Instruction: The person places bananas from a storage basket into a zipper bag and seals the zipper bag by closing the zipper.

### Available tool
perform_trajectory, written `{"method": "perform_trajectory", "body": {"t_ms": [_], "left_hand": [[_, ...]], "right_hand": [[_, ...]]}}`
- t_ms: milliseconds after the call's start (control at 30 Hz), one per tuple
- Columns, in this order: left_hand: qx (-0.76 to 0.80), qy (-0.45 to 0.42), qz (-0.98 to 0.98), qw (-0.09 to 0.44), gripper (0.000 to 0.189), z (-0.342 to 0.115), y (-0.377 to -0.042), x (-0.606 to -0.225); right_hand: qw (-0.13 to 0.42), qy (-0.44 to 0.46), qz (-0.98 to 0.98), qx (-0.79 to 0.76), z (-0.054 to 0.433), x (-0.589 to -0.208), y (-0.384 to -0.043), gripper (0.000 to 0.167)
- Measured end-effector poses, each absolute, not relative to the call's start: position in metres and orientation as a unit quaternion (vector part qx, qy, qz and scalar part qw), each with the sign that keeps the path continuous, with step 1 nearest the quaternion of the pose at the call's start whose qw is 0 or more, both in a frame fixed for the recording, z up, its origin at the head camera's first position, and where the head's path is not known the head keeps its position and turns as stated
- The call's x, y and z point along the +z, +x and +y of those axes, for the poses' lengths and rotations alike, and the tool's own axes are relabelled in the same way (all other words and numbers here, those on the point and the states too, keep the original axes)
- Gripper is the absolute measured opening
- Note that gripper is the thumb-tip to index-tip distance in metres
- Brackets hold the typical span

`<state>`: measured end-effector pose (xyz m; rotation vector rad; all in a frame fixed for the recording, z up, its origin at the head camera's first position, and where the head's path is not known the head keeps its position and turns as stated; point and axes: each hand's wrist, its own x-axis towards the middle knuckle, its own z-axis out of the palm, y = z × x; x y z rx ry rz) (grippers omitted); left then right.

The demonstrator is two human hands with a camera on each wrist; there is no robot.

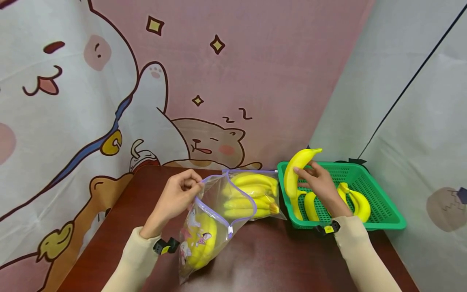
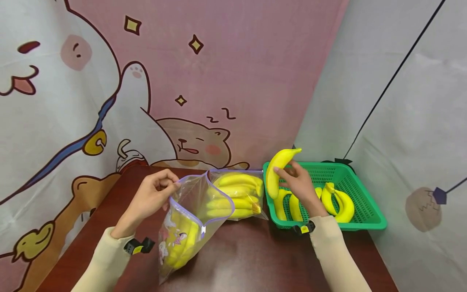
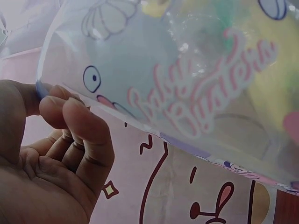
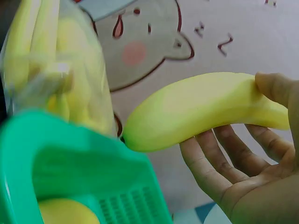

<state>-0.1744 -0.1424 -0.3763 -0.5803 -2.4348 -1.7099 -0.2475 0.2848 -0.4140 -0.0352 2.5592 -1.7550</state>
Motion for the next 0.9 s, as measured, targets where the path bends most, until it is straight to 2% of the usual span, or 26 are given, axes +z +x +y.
{"method": "perform_trajectory", "body": {"t_ms": [500,700,900], "left_hand": [[-0.551,-0.181,-0.813,0.054,0.008,-0.139,-0.173,-0.378],[-0.554,-0.178,-0.812,0.052,0.007,-0.137,-0.174,-0.376],[-0.55,-0.175,-0.815,0.056,0.007,-0.134,-0.175,-0.376]], "right_hand": [[0.039,-0.072,0.751,-0.655,0.228,-0.382,-0.212,0.066],[0.041,-0.105,0.719,-0.686,0.202,-0.363,-0.201,0.057],[0.064,-0.125,0.701,-0.699,0.173,-0.356,-0.193,0.051]]}}
